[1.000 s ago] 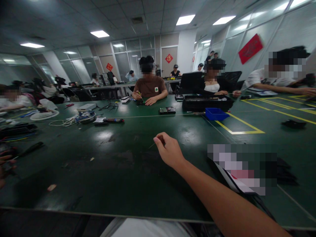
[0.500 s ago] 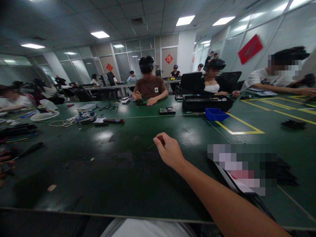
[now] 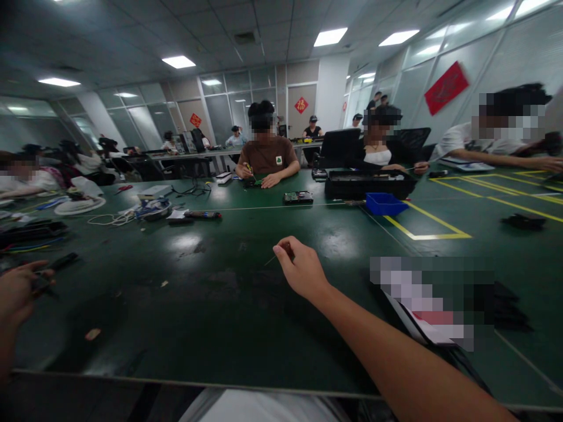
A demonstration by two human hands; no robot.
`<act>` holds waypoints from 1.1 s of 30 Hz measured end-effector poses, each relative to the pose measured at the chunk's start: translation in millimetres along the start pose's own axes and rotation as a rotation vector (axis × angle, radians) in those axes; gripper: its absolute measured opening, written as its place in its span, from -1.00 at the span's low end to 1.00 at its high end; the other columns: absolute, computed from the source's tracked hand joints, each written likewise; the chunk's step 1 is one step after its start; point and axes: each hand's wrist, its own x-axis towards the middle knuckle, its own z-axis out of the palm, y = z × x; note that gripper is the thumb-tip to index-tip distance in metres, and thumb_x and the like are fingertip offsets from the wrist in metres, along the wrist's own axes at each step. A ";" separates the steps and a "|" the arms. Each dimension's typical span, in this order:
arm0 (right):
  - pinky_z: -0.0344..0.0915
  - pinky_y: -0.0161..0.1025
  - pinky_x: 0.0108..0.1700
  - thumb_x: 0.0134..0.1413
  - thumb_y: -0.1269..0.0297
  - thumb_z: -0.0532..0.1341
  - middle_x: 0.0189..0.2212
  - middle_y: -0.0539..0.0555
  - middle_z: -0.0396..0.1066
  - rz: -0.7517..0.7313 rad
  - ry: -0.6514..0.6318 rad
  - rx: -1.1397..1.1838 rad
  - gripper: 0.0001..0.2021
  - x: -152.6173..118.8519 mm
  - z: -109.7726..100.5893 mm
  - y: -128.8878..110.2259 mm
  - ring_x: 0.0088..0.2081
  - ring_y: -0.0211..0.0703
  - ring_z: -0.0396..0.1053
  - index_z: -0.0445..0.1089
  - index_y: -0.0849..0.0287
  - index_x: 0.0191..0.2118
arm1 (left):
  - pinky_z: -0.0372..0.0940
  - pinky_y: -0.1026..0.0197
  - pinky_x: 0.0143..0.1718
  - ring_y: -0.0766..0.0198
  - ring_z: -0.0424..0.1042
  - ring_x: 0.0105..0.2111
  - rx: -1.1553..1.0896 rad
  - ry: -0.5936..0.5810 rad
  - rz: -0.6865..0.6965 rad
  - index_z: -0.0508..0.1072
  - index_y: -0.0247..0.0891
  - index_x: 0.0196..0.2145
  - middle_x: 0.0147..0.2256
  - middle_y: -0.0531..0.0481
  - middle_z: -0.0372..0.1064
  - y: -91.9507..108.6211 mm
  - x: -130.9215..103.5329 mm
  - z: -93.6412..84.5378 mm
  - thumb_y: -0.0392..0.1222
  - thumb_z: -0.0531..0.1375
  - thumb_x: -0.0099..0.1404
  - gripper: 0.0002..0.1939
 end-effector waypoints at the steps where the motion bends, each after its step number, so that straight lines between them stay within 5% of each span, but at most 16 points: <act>1: 0.29 -0.19 -0.30 0.30 0.13 0.11 -0.41 0.04 0.49 0.000 0.000 -0.001 -0.78 0.0 -0.2 -0.1 -0.36 -0.10 0.47 0.40 0.12 -0.24 | 0.21 0.40 -0.49 0.40 0.24 -0.59 -0.071 -0.026 -0.050 0.30 -0.26 -0.49 -0.67 0.22 0.27 5.5 -3.7 6.1 -0.46 0.08 -0.03 -0.85; 5: 0.29 -0.19 -0.31 0.30 0.13 0.11 -0.42 0.04 0.49 -0.001 0.008 -0.008 -0.78 -0.3 -1.0 -1.1 -0.37 -0.10 0.47 0.40 0.12 -0.25 | 0.19 0.40 -0.41 0.44 0.25 -0.54 -0.171 -0.107 -0.124 0.38 -0.28 -0.44 -0.61 0.21 0.29 25.8 -19.3 33.9 -0.49 0.08 0.07 -0.83; 10: 0.29 -0.18 -0.32 0.29 0.12 0.11 -0.43 0.05 0.50 -0.001 0.012 -0.002 -0.78 -0.5 -1.7 -2.5 -0.36 -0.09 0.48 0.40 0.11 -0.26 | 0.18 0.33 -0.34 0.37 0.27 -0.45 -0.201 -0.383 -0.016 0.42 -0.30 -0.30 -0.53 0.13 0.31 49.7 -55.2 76.7 -0.45 0.05 0.07 -0.75; 18: 0.32 -0.17 -0.32 0.29 0.12 0.12 -0.41 0.05 0.51 -0.004 0.028 -0.007 -0.79 -0.5 -3.0 -3.9 -0.35 -0.07 0.49 0.41 0.11 -0.25 | 0.14 0.22 -0.38 0.20 0.27 -0.42 -0.254 -0.798 0.170 0.44 -0.33 -0.21 -0.51 0.02 0.30 79.2 -134.0 147.2 -0.30 0.07 -0.07 -0.60; 27: 0.33 -0.14 -0.27 0.31 0.08 0.11 -0.37 0.09 0.52 0.040 0.108 -0.023 -0.76 0.5 -1.3 3.8 -0.31 -0.04 0.49 0.41 0.12 -0.22 | 0.19 0.18 -0.31 0.23 0.29 -0.44 -0.265 -1.242 0.270 0.44 -0.30 -0.24 -0.51 0.02 0.33 111.2 -238.6 193.6 -0.32 0.01 -0.03 -0.62; 30: 0.35 -0.12 -0.23 0.29 0.09 0.13 -0.34 0.09 0.53 0.045 0.131 -0.010 -0.78 1.4 -0.2 5.0 -0.29 -0.03 0.50 0.40 0.11 -0.21 | 0.23 0.14 -0.28 0.19 0.34 -0.40 -0.110 -1.296 0.393 0.45 -0.27 -0.16 -0.44 0.00 0.37 106.4 -263.1 203.7 -0.27 0.02 0.09 -0.64; 33: 0.36 -0.11 -0.19 0.26 0.13 0.14 -0.28 0.11 0.54 0.066 0.139 -0.012 -0.80 2.5 0.5 6.3 -0.24 -0.02 0.50 0.39 0.12 -0.15 | 0.27 0.03 -0.08 0.08 0.40 -0.21 0.150 -1.211 0.660 0.41 -0.20 0.05 -0.24 -0.07 0.44 92.1 -277.1 211.1 -0.21 0.14 0.15 -0.53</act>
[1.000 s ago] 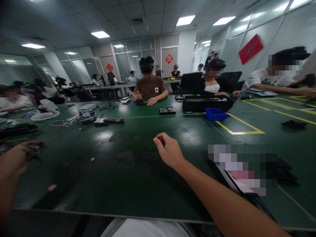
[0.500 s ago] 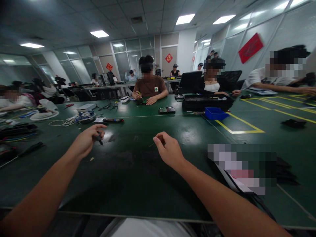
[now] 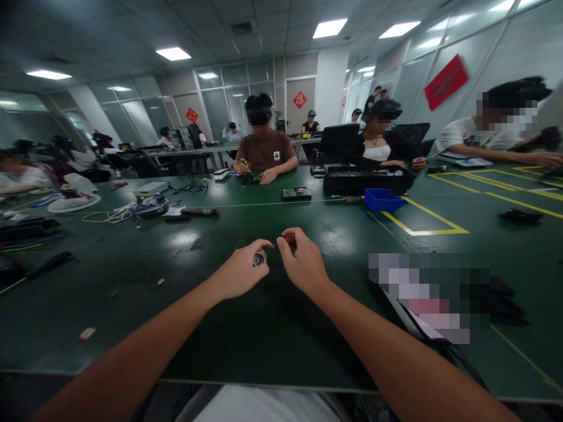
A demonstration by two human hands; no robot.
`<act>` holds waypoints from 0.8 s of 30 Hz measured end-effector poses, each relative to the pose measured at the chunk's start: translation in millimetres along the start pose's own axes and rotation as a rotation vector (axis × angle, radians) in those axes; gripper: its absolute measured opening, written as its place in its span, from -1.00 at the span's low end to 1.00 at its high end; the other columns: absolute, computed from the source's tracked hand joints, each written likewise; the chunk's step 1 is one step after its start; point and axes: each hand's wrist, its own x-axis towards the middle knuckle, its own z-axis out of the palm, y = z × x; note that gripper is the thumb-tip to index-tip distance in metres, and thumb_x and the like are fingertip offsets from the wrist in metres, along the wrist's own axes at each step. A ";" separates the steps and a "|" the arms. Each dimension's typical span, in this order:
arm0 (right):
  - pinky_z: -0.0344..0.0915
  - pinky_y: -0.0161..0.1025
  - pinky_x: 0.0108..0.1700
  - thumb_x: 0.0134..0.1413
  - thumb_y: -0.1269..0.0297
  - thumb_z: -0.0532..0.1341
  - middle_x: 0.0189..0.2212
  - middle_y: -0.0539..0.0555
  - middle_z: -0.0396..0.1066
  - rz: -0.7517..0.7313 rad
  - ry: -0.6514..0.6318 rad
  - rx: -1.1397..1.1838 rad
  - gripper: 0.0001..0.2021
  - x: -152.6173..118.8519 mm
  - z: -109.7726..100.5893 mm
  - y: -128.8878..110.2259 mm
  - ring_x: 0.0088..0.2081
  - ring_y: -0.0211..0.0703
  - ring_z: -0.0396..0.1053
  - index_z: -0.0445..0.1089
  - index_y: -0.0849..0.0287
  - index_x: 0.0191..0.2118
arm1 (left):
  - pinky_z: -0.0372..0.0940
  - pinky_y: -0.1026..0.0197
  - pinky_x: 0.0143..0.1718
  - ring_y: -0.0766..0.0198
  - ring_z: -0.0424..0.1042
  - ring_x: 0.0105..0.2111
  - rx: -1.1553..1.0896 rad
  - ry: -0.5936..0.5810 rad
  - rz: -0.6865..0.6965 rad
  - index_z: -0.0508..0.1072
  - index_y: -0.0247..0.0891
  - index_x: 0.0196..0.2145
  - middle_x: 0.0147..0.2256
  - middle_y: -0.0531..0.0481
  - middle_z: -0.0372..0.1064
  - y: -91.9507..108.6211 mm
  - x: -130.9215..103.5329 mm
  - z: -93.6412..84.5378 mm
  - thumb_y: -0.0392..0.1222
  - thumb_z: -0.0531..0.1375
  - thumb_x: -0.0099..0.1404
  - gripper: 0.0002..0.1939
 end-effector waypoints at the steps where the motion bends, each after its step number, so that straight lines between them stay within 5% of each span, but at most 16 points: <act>1: 0.36 -0.11 -0.20 0.27 0.15 0.13 -0.27 0.12 0.54 0.011 -0.001 -0.009 -0.80 0.3 0.1 0.5 -0.23 -0.02 0.50 0.39 0.13 -0.14 | 0.26 -0.02 0.01 0.03 0.40 -0.13 0.104 -0.004 0.025 0.37 -0.19 0.12 -0.18 -0.10 0.44 -4.3 -0.6 4.9 -0.23 0.17 0.14 -0.45; 5: 0.32 -0.15 -0.28 0.30 0.11 0.11 -0.32 0.10 0.54 0.038 -0.009 -0.043 -0.77 0.4 -0.5 0.7 -0.28 -0.04 0.49 0.42 0.12 -0.20 | 0.24 -0.01 0.11 0.02 0.37 0.02 0.177 -0.018 0.015 0.26 -0.25 0.21 -0.05 -0.20 0.42 -27.3 0.9 12.1 -0.45 0.11 0.14 -0.35; 11: 0.33 -0.15 -0.26 0.28 0.12 0.13 -0.38 0.07 0.51 0.007 0.052 0.067 -0.79 -2.9 -4.6 -5.3 -0.33 -0.08 0.47 0.41 0.12 -0.25 | 0.31 0.03 0.04 0.08 0.45 -0.06 -0.019 0.139 -0.056 0.45 -0.23 -0.08 -0.08 -0.10 0.49 -50.4 11.5 1.0 -0.36 0.26 0.20 -0.70; 18: 0.41 -0.10 -0.18 0.27 0.13 0.17 -0.29 0.09 0.55 -0.026 0.032 0.181 -0.80 -4.3 -3.9 -1.8 -0.24 -0.04 0.53 0.41 0.10 -0.12 | 0.22 -0.01 0.21 0.07 0.43 0.09 -0.088 0.180 0.023 0.53 -0.16 -0.01 0.02 -0.05 0.51 -57.7 13.9 3.4 -0.35 0.31 0.20 -0.62; 24: 0.42 -0.09 -0.14 0.28 0.11 0.16 -0.28 0.09 0.55 -0.040 -0.015 0.173 -0.79 -5.1 0.0 4.0 -0.22 -0.04 0.54 0.41 0.10 -0.12 | 0.27 0.03 0.14 0.10 0.47 0.00 -0.067 0.204 0.032 0.52 -0.18 -0.01 -0.04 -0.05 0.53 -54.4 13.0 4.6 -0.33 0.32 0.20 -0.63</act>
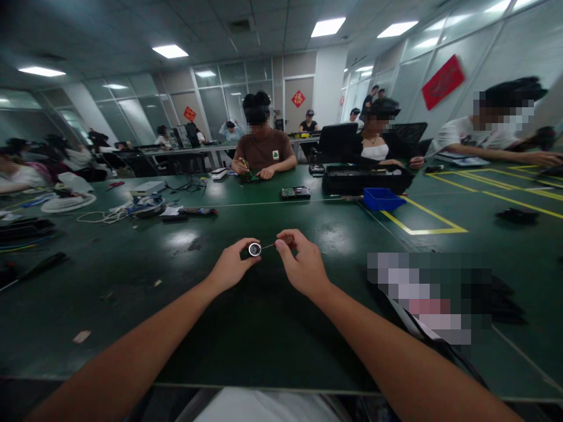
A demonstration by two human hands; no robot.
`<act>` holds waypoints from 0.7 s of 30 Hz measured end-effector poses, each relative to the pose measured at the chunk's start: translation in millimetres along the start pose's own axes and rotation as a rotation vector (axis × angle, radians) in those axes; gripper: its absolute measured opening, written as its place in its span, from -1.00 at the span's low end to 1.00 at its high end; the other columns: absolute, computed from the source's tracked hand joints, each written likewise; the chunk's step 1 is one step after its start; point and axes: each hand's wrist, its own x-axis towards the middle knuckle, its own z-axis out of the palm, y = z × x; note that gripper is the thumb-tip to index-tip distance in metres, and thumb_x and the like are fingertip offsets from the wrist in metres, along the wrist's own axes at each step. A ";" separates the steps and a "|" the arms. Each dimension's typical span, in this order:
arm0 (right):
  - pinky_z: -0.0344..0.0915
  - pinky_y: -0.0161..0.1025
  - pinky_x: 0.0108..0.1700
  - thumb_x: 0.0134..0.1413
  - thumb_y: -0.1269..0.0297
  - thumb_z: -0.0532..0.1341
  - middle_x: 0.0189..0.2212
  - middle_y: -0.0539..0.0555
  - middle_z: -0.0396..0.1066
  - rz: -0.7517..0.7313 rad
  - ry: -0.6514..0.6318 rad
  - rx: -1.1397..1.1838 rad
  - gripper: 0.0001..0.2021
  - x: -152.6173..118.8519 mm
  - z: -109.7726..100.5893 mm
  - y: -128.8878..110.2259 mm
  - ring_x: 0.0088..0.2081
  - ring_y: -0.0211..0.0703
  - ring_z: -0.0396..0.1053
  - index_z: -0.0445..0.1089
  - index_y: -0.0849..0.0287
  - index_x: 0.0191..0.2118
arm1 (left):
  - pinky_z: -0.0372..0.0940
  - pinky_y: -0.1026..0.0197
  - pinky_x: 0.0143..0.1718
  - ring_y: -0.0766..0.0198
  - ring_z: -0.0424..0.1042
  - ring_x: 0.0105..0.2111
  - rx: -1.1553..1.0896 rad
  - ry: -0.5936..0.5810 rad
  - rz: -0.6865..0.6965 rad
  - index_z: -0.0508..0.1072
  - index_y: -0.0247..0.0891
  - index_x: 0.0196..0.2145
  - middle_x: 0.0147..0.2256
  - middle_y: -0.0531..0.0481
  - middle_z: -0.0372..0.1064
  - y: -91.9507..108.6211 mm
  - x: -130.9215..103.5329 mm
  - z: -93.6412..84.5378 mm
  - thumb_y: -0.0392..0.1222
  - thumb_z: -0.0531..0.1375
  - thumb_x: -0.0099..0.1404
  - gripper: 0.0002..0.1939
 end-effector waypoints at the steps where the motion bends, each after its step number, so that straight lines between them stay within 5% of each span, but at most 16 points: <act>1: 0.42 -0.09 -0.14 0.28 0.11 0.16 -0.28 0.09 0.55 -0.001 -0.005 0.001 -0.79 -0.2 0.3 0.3 -0.22 -0.04 0.54 0.41 0.10 -0.12 | 0.28 0.04 0.12 0.10 0.47 -0.02 0.003 0.000 0.003 0.52 -0.18 -0.02 -0.06 -0.05 0.53 -0.2 0.0 0.1 -0.32 0.32 0.21 -0.64; 16: 0.39 -0.10 -0.19 0.26 0.07 0.19 -0.32 0.09 0.57 0.003 0.053 -0.072 -0.78 2.3 -3.3 -9.0 -0.27 -0.02 0.53 0.44 0.10 -0.17 | 0.26 0.02 0.14 0.05 0.46 0.03 0.040 -0.022 0.049 0.57 -0.09 -0.02 -0.01 0.00 0.54 0.6 -1.9 -0.8 -0.20 0.33 0.24 -0.68; 21: 0.34 -0.17 -0.32 0.17 -0.03 0.26 -0.42 0.05 0.55 0.021 0.079 -0.149 -0.71 3.7 -5.7 -10.0 -0.38 -0.07 0.49 0.47 0.10 -0.33 | 0.25 0.00 0.15 0.04 0.46 0.02 0.067 -0.015 0.043 0.57 -0.09 -0.01 -0.01 -0.02 0.54 2.1 -2.3 -1.2 -0.20 0.34 0.24 -0.66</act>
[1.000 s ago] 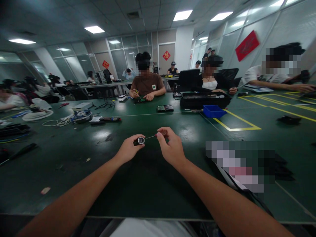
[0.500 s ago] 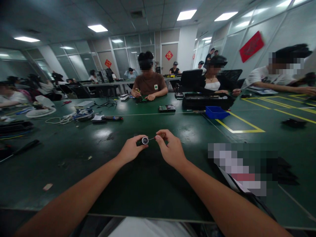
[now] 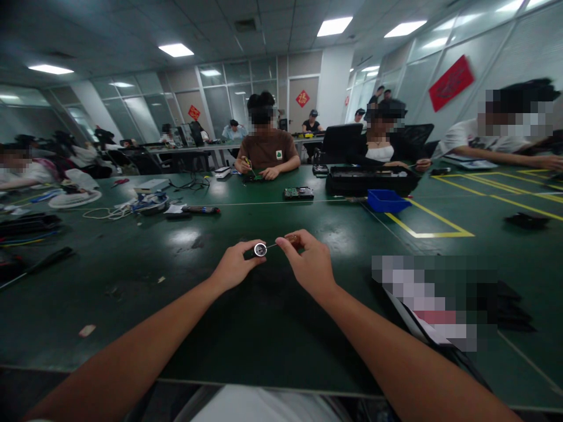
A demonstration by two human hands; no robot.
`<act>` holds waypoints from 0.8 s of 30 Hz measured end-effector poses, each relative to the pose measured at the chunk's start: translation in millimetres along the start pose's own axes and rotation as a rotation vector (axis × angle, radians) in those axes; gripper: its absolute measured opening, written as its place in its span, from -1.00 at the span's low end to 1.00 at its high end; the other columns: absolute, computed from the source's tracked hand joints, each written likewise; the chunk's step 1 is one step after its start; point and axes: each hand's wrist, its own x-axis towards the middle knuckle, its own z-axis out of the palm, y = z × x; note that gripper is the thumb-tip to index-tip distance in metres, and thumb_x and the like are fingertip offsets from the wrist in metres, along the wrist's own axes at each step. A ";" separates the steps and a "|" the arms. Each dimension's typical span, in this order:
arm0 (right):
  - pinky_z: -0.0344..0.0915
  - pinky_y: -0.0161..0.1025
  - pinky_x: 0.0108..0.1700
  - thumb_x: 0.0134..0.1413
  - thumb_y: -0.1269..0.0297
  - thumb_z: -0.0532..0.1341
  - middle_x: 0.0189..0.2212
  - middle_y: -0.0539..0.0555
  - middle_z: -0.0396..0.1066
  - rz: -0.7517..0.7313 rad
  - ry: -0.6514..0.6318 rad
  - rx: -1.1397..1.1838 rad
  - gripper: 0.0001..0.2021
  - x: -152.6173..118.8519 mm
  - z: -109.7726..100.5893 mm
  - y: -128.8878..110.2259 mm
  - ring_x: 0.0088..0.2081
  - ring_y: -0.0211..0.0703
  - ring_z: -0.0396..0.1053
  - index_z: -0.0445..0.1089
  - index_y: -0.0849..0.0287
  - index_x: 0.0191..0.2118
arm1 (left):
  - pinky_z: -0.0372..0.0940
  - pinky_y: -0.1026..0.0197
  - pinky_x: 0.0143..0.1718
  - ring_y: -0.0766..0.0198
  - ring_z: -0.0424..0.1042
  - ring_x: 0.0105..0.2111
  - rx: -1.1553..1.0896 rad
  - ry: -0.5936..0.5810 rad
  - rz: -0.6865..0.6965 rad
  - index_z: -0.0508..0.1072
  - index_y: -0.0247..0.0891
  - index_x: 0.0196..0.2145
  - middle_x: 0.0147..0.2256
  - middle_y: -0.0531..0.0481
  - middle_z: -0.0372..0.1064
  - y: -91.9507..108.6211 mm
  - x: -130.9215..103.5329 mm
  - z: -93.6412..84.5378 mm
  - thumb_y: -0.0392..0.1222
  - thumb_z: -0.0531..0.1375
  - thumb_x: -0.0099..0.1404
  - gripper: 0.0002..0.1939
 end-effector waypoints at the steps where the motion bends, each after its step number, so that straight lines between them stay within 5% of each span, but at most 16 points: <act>1: 0.31 -0.18 -0.36 0.15 -0.05 0.28 -0.45 0.04 0.53 -0.001 0.002 -0.021 -0.69 0.1 -0.6 -0.1 -0.42 -0.08 0.47 0.46 0.10 -0.37 | 0.25 0.00 0.15 0.04 0.46 0.02 0.004 -0.001 0.004 0.57 -0.09 -0.01 -0.02 -0.02 0.54 0.0 -0.1 -0.1 -0.20 0.34 0.24 -0.66; 10: 0.37 -0.16 -0.28 0.21 0.20 0.17 -0.34 0.06 0.55 -0.059 -0.152 0.058 -0.87 -2.0 0.8 -0.7 -0.31 -0.07 0.52 0.38 0.10 -0.18 | 0.25 -0.02 0.14 0.04 0.44 0.03 0.027 -0.019 0.010 0.56 -0.09 0.00 0.00 -0.03 0.53 -2.4 -0.7 1.4 -0.20 0.34 0.23 -0.65; 16: 0.23 -0.21 -0.44 0.32 0.02 0.07 -0.51 0.00 0.46 -0.006 -0.140 0.003 -0.70 -1.8 -0.4 -3.9 -0.49 -0.13 0.42 0.39 0.09 -0.29 | 0.26 0.00 0.11 0.04 0.45 0.01 0.042 -0.031 0.019 0.56 -0.07 0.00 0.00 -0.02 0.53 -0.2 -1.2 0.7 -0.20 0.34 0.23 -0.64; 24: 0.24 -0.21 -0.38 0.32 0.15 0.05 -0.45 -0.01 0.44 -0.042 -0.225 0.027 -0.79 -2.3 -0.9 -2.7 -0.41 -0.13 0.41 0.38 0.08 -0.13 | 0.27 0.02 0.12 0.05 0.45 0.01 0.046 0.002 -0.004 0.55 -0.09 0.03 -0.01 -0.03 0.53 -3.5 -0.4 0.6 -0.22 0.34 0.23 -0.61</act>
